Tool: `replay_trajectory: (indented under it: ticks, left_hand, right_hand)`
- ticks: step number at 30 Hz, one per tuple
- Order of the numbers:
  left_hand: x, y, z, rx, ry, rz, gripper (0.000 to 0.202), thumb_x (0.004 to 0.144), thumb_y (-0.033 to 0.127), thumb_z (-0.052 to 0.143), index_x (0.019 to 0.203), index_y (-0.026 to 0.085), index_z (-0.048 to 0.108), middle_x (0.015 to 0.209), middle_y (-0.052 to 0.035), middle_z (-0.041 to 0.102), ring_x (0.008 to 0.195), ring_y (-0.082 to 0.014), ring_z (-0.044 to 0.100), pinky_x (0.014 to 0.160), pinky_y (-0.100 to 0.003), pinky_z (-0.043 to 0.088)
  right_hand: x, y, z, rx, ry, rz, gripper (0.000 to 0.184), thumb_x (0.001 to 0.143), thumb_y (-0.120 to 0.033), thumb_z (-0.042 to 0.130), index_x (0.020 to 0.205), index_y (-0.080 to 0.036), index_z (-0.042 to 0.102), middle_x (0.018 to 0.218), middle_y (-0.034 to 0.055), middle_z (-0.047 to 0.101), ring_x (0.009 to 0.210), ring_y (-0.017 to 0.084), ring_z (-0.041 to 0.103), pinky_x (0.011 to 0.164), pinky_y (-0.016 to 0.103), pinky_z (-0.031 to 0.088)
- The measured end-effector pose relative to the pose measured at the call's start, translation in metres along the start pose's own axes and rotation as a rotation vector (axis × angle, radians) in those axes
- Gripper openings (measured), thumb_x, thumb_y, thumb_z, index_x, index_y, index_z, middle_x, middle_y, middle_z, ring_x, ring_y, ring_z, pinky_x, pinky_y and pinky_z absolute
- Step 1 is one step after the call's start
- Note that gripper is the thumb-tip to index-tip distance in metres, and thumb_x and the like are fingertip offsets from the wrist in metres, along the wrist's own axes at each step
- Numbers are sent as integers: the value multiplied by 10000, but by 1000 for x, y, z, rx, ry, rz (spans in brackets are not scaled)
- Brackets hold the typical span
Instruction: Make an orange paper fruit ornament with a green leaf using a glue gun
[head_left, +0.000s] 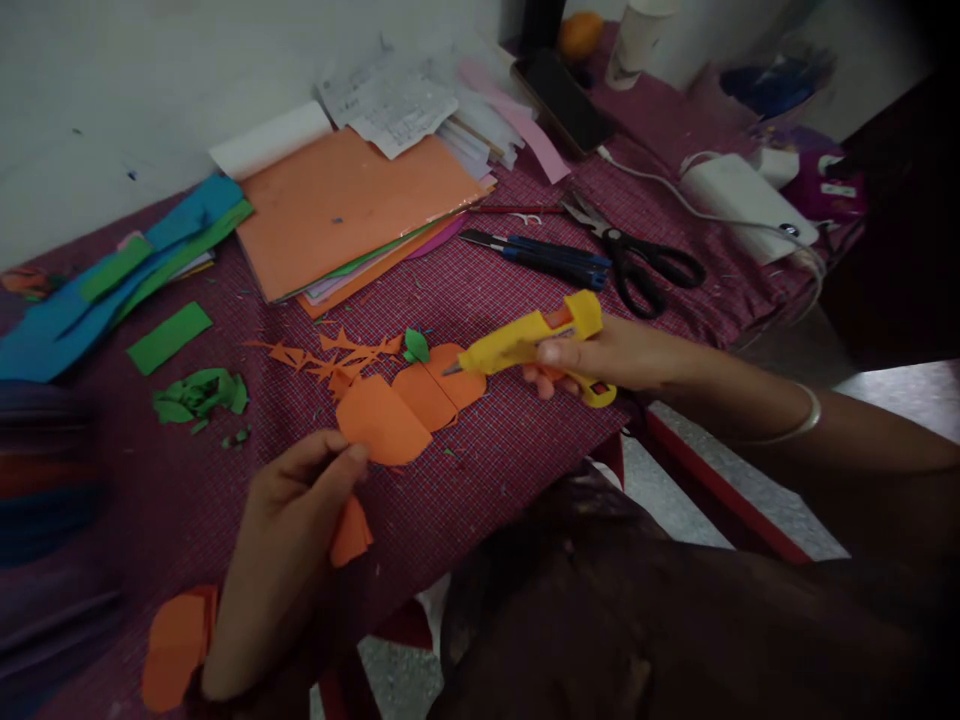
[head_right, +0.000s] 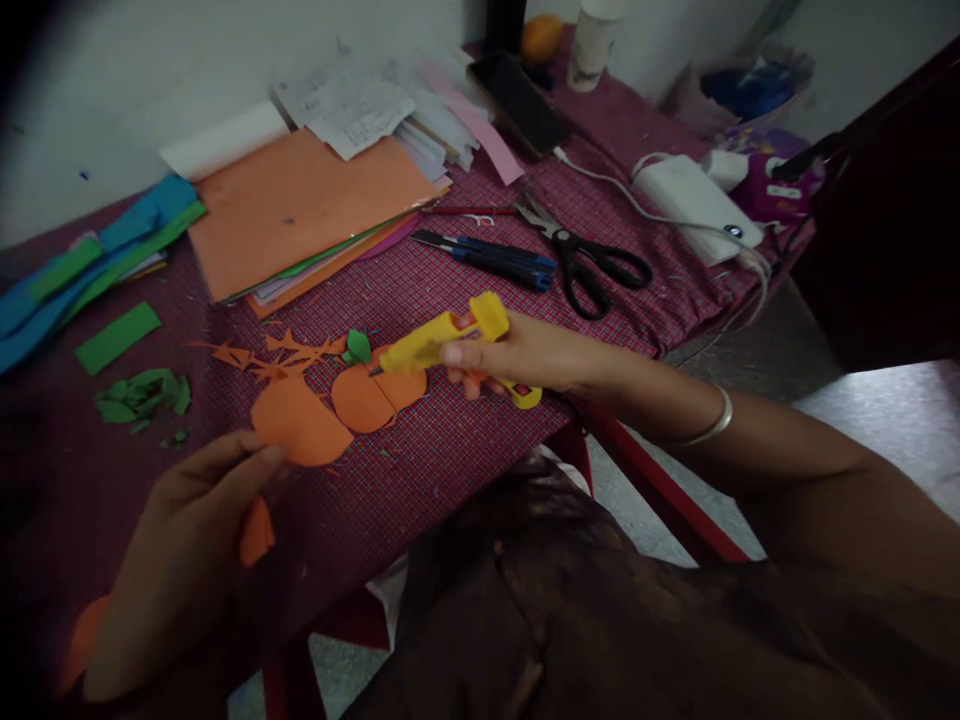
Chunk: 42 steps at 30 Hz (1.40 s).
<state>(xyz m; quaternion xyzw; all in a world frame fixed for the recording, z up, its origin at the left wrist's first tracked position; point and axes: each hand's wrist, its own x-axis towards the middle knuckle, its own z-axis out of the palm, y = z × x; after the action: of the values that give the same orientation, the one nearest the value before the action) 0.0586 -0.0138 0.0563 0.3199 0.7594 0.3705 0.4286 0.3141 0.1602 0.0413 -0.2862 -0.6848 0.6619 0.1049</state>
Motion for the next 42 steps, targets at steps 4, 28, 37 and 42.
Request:
replay_trajectory:
  ticks: [4, 28, 37, 42]
  left_hand:
    - [9, 5, 5, -79, 0, -194, 311, 717, 433, 735, 667, 182, 557, 557, 57, 461, 460, -67, 373, 415, -177, 300]
    - [32, 16, 19, -84, -82, -390, 343, 539, 401, 823, 612, 163, 588, 505, 57, 512, 429, -62, 427, 419, -181, 336]
    - [34, 19, 23, -86, -65, -397, 350, 507, 389, 828, 590, 156, 579, 481, 62, 492, 408, -48, 399, 397, -171, 311]
    - [33, 23, 24, -79, -73, -398, 328, 506, 360, 822, 577, 155, 576, 479, 62, 492, 413, -50, 410, 407, -170, 314]
  right_hand:
    - [3, 15, -2, 218, 122, 44, 593, 811, -716, 563, 826, -125, 618, 650, 37, 632, 440, 69, 463, 371, 190, 345]
    - [5, 23, -3, 392, 113, 7, 580, 765, -711, 617, 807, -133, 611, 655, 46, 654, 410, 66, 476, 355, 193, 371]
    - [4, 21, -4, 377, 77, -15, 549, 795, -683, 601, 789, -134, 582, 655, 43, 635, 414, 60, 460, 366, 187, 378]
    - [2, 16, -4, 384, 101, 16, 532, 786, -674, 616, 770, -143, 597, 646, 42, 639, 415, 58, 457, 376, 183, 377]
